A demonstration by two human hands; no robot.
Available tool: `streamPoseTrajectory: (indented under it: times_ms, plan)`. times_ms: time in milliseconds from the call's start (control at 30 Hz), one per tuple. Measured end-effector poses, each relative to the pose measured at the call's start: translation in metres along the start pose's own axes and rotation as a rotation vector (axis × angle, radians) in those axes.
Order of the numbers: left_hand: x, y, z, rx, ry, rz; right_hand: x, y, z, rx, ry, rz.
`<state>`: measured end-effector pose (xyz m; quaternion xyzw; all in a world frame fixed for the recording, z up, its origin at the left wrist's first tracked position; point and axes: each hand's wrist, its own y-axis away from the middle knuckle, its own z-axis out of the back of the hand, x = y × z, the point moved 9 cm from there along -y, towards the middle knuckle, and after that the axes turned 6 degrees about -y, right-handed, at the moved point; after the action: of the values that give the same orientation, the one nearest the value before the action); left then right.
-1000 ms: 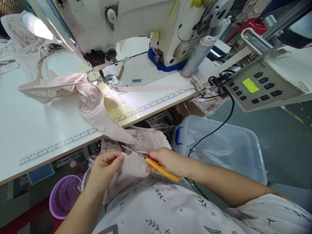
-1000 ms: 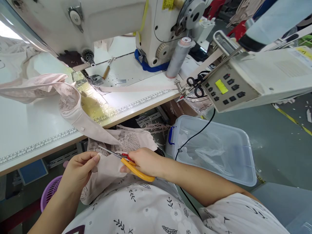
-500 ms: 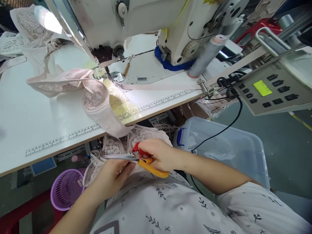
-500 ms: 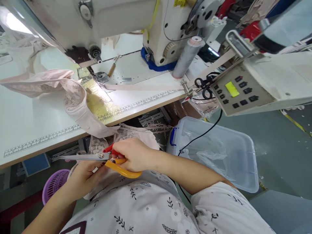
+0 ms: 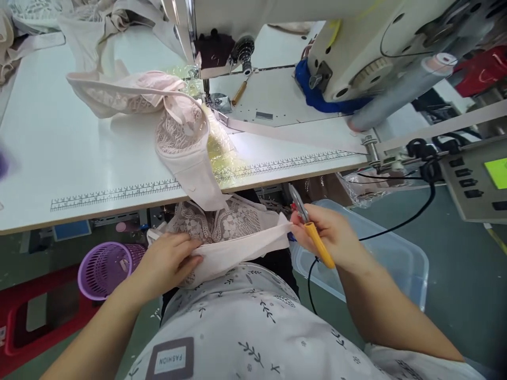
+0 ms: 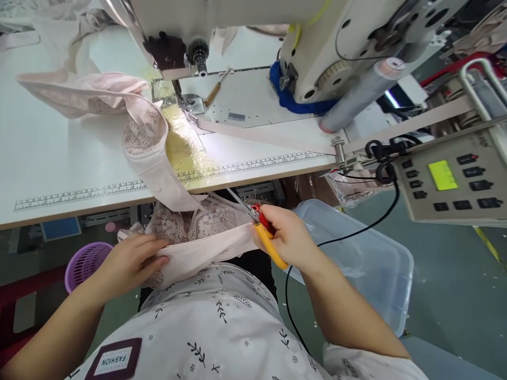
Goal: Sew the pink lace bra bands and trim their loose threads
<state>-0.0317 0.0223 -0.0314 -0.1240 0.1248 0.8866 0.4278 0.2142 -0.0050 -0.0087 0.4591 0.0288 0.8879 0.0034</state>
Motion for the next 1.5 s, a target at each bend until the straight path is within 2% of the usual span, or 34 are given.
streamPoseTrajectory:
  times_ms: [100,300,533,633,700,767,867,900,967,1033,1133,1267,1400,1500]
  plan:
    - [-0.002,-0.001,0.004,-0.032,0.106,0.012,-0.012,0.007,0.003,-0.068,-0.087,-0.045]
    - [0.0,0.003,0.011,-0.003,0.288,0.041,-0.025,0.015,0.008,-0.136,-0.151,-0.042]
    - [-0.01,-0.001,0.016,0.006,0.246,0.041,-0.031,0.017,0.012,-0.14,-0.054,-0.017]
    - [-0.018,-0.004,0.022,-0.014,0.191,0.034,-0.026,0.014,0.02,-0.232,0.031,-0.02]
    - [-0.024,-0.007,0.024,-0.017,0.145,0.024,-0.014,0.009,0.017,-0.265,0.015,0.014]
    - [-0.03,-0.011,0.025,-0.021,0.1,0.005,0.008,0.001,-0.002,-0.177,-0.074,0.117]
    - [-0.039,-0.017,0.025,-0.033,0.058,-0.041,0.053,-0.009,-0.052,0.123,-0.171,0.345]
    - [-0.042,-0.018,0.024,-0.026,0.05,-0.062,0.063,-0.011,-0.066,0.205,-0.178,0.379]
    - [-0.048,-0.019,0.022,0.002,0.032,-0.11,0.073,-0.015,-0.089,0.326,-0.148,0.378]
    - [-0.05,-0.016,0.022,0.03,-0.003,-0.142,0.073,-0.018,-0.102,0.409,-0.131,0.323]
    - [-0.04,-0.004,0.03,0.019,-0.076,-0.141,0.069,-0.017,-0.103,0.454,-0.155,0.273]
    - [-0.011,0.018,0.048,-0.025,-0.102,-0.136,0.065,-0.015,-0.096,0.462,-0.184,0.263]
    - [0.013,0.031,0.07,-0.119,0.048,-0.075,0.058,-0.013,-0.095,0.467,-0.23,0.226]
    - [0.023,0.035,0.076,-0.227,0.166,0.058,0.053,-0.007,-0.094,0.464,-0.238,0.223]
